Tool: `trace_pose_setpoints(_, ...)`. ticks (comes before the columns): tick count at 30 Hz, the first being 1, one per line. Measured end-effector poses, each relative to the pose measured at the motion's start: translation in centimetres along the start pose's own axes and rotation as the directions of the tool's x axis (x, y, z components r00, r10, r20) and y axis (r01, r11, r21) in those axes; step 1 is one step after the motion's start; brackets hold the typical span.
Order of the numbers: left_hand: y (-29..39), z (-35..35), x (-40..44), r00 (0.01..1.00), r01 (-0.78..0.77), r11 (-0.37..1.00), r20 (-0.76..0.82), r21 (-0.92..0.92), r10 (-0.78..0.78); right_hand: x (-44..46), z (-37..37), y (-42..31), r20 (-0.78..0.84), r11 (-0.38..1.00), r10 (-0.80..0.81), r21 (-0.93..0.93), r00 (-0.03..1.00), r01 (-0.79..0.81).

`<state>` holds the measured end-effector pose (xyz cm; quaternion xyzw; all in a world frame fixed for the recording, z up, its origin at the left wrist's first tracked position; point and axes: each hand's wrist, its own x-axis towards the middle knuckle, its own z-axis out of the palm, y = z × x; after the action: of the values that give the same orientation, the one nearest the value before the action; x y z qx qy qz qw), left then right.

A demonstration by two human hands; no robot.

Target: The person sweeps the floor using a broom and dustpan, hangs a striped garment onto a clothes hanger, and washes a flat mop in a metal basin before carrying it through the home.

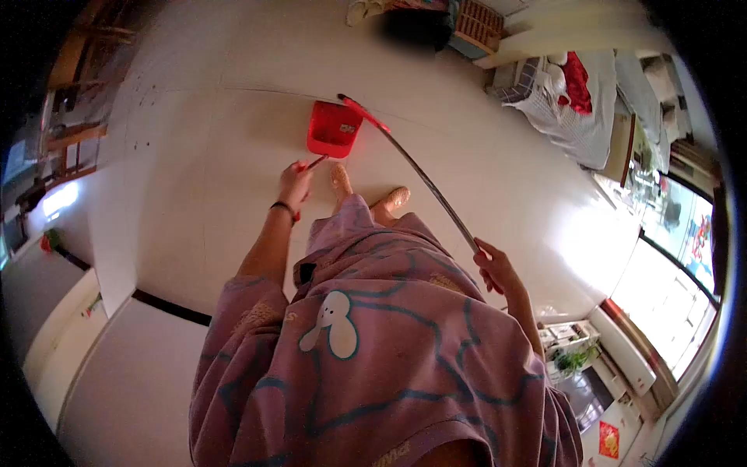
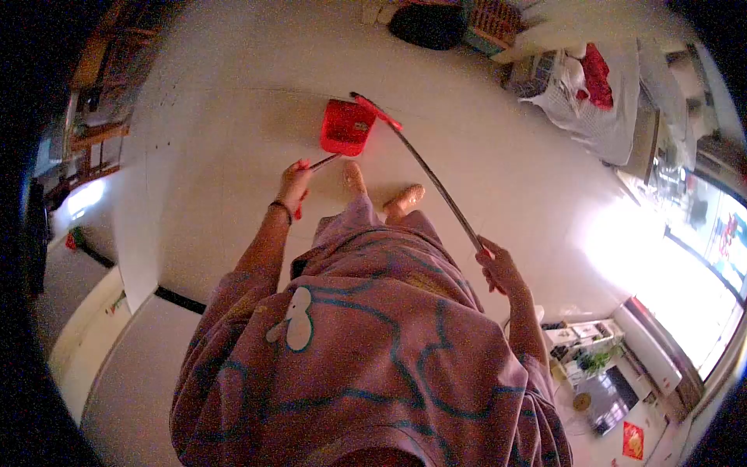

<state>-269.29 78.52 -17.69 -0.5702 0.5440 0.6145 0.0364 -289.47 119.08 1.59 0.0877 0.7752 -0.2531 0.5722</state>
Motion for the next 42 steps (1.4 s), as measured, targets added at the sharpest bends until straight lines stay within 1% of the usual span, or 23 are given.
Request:
trace_pose_setpoints(3,-1.0,-5.1,-2.7,0.994,0.109,0.994,0.004,-0.014,-0.108,-1.4,1.0,5.9,-0.053,0.989,0.067,0.133,0.996,-0.060)
trace_pose_setpoints(5,-2.2,-8.1,-3.8,0.990,0.143,0.989,0.014,-0.039,-0.142,-0.5,2.0,9.8,-0.127,0.948,0.106,0.312,0.986,-0.062)
trace_pose_setpoints(7,-3.0,-10.3,-4.8,0.988,0.155,0.987,0.006,-0.030,-0.155,-0.3,2.8,9.4,-0.196,0.919,0.160,0.388,0.967,-0.073)
trace_pose_setpoints(9,-3.6,-12.1,-5.6,0.982,0.180,0.983,-0.049,-0.033,-0.182,1.1,2.7,8.5,-0.104,0.697,0.192,0.714,0.976,-0.061)
trace_pose_setpoints(10,-4.0,-12.9,-5.8,0.982,0.180,0.983,-0.047,-0.031,-0.182,2.1,1.9,8.0,-0.029,0.570,0.119,0.820,0.993,-0.044)
trace_pose_setpoints(11,-4.5,-13.6,-5.8,0.972,0.223,0.975,-0.069,-0.004,-0.223,4.7,0.5,9.1,0.015,0.350,0.211,0.932,0.977,-0.090)
trace_pose_setpoints(13,-5.5,-14.7,-6.0,0.959,0.270,0.963,-0.094,0.018,-0.267,6.6,-1.4,6.4,0.100,0.239,0.255,0.957,0.962,-0.162)
trace_pose_setpoints(14,-6.1,-15.3,-6.2,0.958,0.269,0.963,-0.106,0.029,-0.265,7.5,-1.4,5.5,0.102,0.242,0.259,0.956,0.961,-0.166)
trace_pose_setpoints(16,-7.0,-16.7,-6.7,0.957,0.272,0.961,-0.114,0.041,-0.266,8.8,0.0,3.6,0.242,0.220,0.179,0.935,0.954,-0.278)
trace_pose_setpoints(17,-7.4,-17.3,-6.6,0.952,0.289,0.955,-0.122,0.068,-0.279,9.5,1.9,3.1,0.167,0.417,0.121,0.886,0.979,-0.202)
trace_pose_setpoints(18,-7.8,-17.8,-6.4,0.949,0.303,0.948,-0.119,0.100,-0.290,7.8,4.1,0.1,0.115,0.507,0.151,0.844,0.982,-0.176)
trace_pose_setpoints(19,-10.9,-19.3,-4.9,0.971,0.229,0.967,-0.103,0.114,-0.217,7.2,5.6,-1.9,0.145,0.540,0.122,0.820,0.982,-0.188)
trace_pose_setpoints(20,-12.1,-19.6,-4.3,0.981,0.185,0.975,-0.076,0.121,-0.177,6.6,7.0,-4.0,0.146,0.721,0.081,0.674,0.986,-0.159)
trace_pose_setpoints(21,-13.2,-19.8,-3.8,0.990,0.141,0.982,-0.048,0.126,-0.135,5.2,8.7,-6.7,0.122,0.813,0.057,0.571,0.991,-0.117)
trace_pose_setpoints(23,-11.0,-19.6,-4.5,0.937,0.327,0.936,-0.174,0.128,-0.303,5.3,10.5,-9.5,0.151,0.922,-0.009,0.384,0.988,-0.050)
trace_pose_setpoints(24,-11.2,-19.6,-4.1,0.940,0.325,0.936,-0.156,0.138,-0.304,5.8,11.0,-10.2,0.136,0.918,0.001,0.394,0.991,-0.055)
trace_pose_setpoints(25,-11.5,-19.9,-3.7,0.952,0.294,0.944,-0.134,0.150,-0.275,6.4,11.5,-10.8,0.193,0.978,-0.039,0.206,0.980,-0.002)
trace_pose_setpoints(27,-12.9,-20.3,-2.9,0.961,0.259,0.954,-0.141,0.149,-0.238,6.8,12.0,-12.0,0.277,0.996,-0.085,0.006,0.957,0.087)
trace_pose_setpoints(29,-14.8,-21.2,-1.9,0.974,0.203,0.976,-0.122,0.080,-0.192,6.7,12.3,-13.8,0.325,0.941,-0.205,-0.194,0.923,0.277)
trace_pose_setpoints(31,-12.6,-20.7,-3.2,0.969,0.217,0.976,-0.123,0.021,-0.213,2.2,11.6,-19.9,0.401,0.949,-0.055,-0.264,0.914,0.173)
trace_pose_setpoints(35,-11.4,-20.5,-3.1,0.959,0.210,0.977,-0.187,-0.039,-0.214,3.0,9.1,-21.9,0.373,0.905,-0.005,-0.392,0.928,0.163)
trace_pose_setpoints(39,-10.0,-21.7,-3.6,0.943,0.205,0.964,-0.231,-0.170,-0.241,1.6,9.9,-23.6,0.380,0.855,-0.090,-0.445,0.921,0.267)
trace_pose_setpoints(42,-8.8,-23.2,-2.8,0.927,0.165,0.944,-0.281,-0.286,-0.247,2.4,10.2,-25.9,0.320,0.876,-0.183,-0.377,0.930,0.302)
